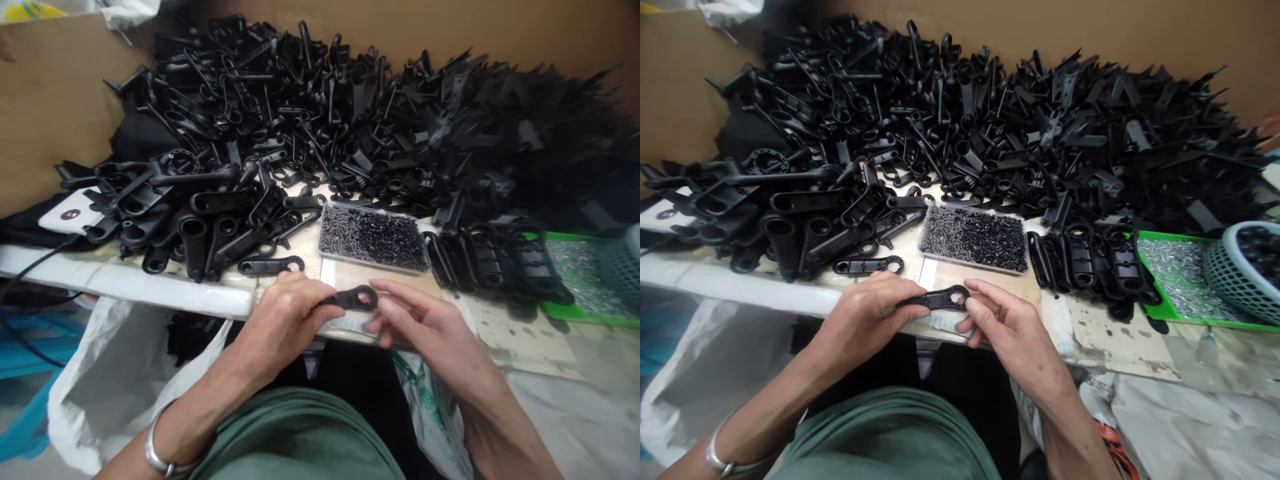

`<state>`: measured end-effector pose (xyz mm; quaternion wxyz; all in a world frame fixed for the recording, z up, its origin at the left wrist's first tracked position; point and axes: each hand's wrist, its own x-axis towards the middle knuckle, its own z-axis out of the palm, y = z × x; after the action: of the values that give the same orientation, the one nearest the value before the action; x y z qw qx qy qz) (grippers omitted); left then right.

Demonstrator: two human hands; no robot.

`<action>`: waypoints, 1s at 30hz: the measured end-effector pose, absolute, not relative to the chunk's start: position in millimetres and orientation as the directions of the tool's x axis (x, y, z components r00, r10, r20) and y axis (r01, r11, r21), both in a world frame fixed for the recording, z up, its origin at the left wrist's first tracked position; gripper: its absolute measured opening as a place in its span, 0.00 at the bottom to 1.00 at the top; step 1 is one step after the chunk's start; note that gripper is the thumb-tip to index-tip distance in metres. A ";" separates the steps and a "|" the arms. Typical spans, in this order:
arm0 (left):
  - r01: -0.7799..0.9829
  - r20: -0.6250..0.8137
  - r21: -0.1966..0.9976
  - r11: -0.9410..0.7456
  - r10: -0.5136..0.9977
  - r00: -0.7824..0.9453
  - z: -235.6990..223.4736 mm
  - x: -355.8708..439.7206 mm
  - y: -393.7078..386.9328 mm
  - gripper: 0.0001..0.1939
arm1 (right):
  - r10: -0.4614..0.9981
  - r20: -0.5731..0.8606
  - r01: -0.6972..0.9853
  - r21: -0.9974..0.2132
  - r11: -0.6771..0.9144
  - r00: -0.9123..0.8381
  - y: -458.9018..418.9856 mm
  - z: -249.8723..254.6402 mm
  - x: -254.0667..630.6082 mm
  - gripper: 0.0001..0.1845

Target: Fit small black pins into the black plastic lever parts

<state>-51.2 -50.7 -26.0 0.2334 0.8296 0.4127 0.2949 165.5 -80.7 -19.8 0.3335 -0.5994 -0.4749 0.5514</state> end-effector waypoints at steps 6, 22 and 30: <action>0.520 0.482 0.551 -0.653 0.757 0.441 -27.5 -44.0 -55.3 0.06 | 0.924 -0.382 -0.121 -0.916 -0.383 -0.026 -82.6 -17.9 156.3 0.29; 0.498 0.593 0.432 -0.752 0.653 0.472 -27.6 -37.0 -65.0 0.06 | 0.897 -0.440 -0.142 -0.892 -0.430 0.050 -78.0 -21.8 151.3 0.26; 0.496 0.560 0.465 -0.734 0.677 0.477 -37.7 -41.2 -62.5 0.03 | 0.904 -0.427 -0.002 -0.904 -0.427 -0.023 -74.7 -24.1 152.6 0.27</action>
<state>-41.2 -62.5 -37.7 0.1199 0.8509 0.3446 0.3779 152.6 -74.7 -24.1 0.3747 -0.5900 -0.3821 0.6045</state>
